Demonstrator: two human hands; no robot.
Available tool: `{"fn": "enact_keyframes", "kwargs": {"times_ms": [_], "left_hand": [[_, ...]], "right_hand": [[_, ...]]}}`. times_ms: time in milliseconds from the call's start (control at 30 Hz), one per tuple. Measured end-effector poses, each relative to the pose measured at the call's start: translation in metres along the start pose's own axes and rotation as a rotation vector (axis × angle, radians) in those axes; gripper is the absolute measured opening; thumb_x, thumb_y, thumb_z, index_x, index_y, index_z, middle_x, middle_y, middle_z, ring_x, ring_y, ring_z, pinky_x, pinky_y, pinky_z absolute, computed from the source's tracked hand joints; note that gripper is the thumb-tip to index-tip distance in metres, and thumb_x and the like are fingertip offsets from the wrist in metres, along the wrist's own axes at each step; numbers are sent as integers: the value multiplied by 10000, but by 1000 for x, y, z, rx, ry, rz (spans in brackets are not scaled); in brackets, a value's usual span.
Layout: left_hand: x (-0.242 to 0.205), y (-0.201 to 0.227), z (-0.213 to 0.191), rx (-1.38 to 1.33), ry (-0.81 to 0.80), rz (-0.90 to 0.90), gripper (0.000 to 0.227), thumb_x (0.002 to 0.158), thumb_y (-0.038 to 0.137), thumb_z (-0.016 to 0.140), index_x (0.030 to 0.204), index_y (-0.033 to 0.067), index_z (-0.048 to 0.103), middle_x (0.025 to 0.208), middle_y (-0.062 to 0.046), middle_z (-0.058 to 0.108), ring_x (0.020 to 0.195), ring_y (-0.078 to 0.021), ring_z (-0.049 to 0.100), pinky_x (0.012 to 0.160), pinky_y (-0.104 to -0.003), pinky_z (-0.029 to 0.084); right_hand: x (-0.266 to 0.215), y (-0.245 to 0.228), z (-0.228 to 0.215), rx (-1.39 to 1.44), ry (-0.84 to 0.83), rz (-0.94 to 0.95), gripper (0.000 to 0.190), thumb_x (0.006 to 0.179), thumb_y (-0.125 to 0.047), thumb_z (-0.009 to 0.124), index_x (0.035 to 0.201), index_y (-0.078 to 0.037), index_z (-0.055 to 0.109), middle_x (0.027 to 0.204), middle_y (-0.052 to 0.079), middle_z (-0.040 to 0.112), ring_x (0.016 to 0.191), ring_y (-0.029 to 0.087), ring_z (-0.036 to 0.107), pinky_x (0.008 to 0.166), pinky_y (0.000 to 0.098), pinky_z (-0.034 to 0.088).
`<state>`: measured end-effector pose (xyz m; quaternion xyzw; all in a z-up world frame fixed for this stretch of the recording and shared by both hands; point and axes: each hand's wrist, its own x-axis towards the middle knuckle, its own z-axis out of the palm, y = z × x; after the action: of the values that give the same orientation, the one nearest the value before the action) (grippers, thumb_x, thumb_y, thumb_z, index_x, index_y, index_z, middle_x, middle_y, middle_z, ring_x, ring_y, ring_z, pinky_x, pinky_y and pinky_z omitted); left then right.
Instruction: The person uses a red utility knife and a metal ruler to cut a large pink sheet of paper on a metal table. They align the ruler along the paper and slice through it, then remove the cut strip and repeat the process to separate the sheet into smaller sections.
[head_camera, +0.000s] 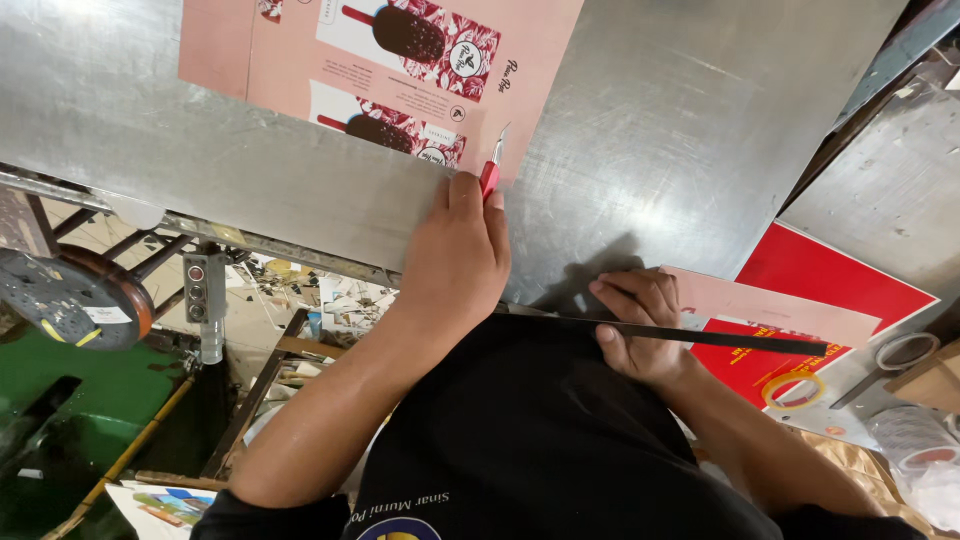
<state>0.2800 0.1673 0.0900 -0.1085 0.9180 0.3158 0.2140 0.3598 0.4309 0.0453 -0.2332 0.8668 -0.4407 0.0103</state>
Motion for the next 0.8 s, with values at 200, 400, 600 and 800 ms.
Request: {"fn": "enact_keyframes", "kwargs": {"times_ms": [200,400,600,800], "left_hand": [[12,5,10,164,33,-43,247,1049,242,455,1081,17,551,901,-135,592,685,-407,726,505,-455,590],[14,11,5,195,8,-68,263,1049,238,438,1107,6,549,926,-127,582,683,-392,729,496,-448,591],[15,14,-3,174,-70,-66,260,1061,202,424,1119,-16,554,943,-162,598,710,-386,738,517,-435,609],[18,16,-3,167,-93,-97,275,1070,209,411,1128,-24,544,946,-169,595,710,-399,742,494,-437,602]], "right_hand": [[3,2,1,-31,-32,24,534,1010,-494,498,1178,-71,777,1055,125,667,902,314,611,806,430,505],[4,4,4,-95,-62,19,535,1001,-480,495,1227,-83,772,1012,98,639,868,283,592,784,407,475],[7,0,4,-124,-67,40,528,1001,-484,493,1212,-99,786,1004,85,624,865,279,578,779,406,461],[10,-1,4,-143,-71,48,542,999,-503,487,1223,-110,786,987,82,594,850,265,560,777,403,456]]}}
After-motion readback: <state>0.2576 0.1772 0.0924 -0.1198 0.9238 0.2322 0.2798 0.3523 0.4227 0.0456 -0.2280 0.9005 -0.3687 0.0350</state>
